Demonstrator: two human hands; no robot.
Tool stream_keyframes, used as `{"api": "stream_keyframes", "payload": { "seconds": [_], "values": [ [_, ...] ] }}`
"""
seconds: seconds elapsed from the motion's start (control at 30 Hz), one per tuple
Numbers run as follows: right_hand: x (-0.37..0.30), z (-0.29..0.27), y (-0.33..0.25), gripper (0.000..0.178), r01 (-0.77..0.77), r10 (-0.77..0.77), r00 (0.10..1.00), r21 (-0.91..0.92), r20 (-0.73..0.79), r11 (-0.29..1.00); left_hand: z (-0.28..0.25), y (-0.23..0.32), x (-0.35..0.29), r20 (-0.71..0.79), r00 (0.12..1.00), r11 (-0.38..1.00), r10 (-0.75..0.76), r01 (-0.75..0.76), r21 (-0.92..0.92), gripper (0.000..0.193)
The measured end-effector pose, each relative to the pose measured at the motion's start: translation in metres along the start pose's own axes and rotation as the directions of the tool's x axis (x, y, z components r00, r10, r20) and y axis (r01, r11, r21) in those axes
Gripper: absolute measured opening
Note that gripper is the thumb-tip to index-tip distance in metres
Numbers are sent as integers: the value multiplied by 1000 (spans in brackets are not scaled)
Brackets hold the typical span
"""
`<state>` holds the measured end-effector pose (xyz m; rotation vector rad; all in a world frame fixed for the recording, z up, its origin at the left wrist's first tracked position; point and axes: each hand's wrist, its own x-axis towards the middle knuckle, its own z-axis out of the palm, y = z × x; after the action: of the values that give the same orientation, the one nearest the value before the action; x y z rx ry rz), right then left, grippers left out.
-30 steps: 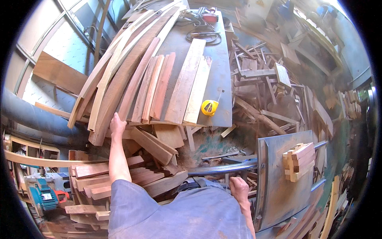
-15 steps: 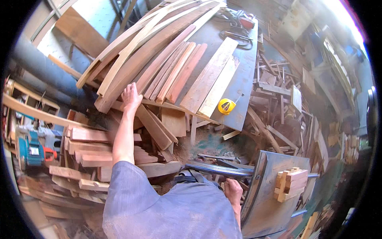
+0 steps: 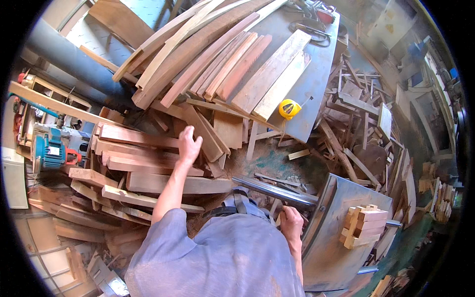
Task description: The person selects various wooden boards, measures them with a tape measure, and passes them over a table saw to cut them into smaller pieces.
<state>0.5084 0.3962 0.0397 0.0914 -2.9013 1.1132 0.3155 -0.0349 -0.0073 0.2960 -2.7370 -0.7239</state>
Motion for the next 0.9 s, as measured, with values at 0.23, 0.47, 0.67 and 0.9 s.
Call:
{"api": "stream_keyframes", "payload": {
  "seconds": [0.23,0.47,0.67,0.9],
  "values": [
    [-11,2,14,17,34,-37,997,53,67,998,16,27,-117,216,967,983,-136,158,-91,41],
    [-16,-6,31,16,61,-61,998,14,17,998,37,49,-162,453,850,941,-270,333,-65,46],
    [-16,-2,33,16,44,-40,993,-30,115,999,44,61,-156,455,873,943,-178,284,-175,38],
    [16,5,23,17,16,-11,994,-44,106,999,27,37,-44,170,973,957,-153,189,-221,51]
  ]
}}
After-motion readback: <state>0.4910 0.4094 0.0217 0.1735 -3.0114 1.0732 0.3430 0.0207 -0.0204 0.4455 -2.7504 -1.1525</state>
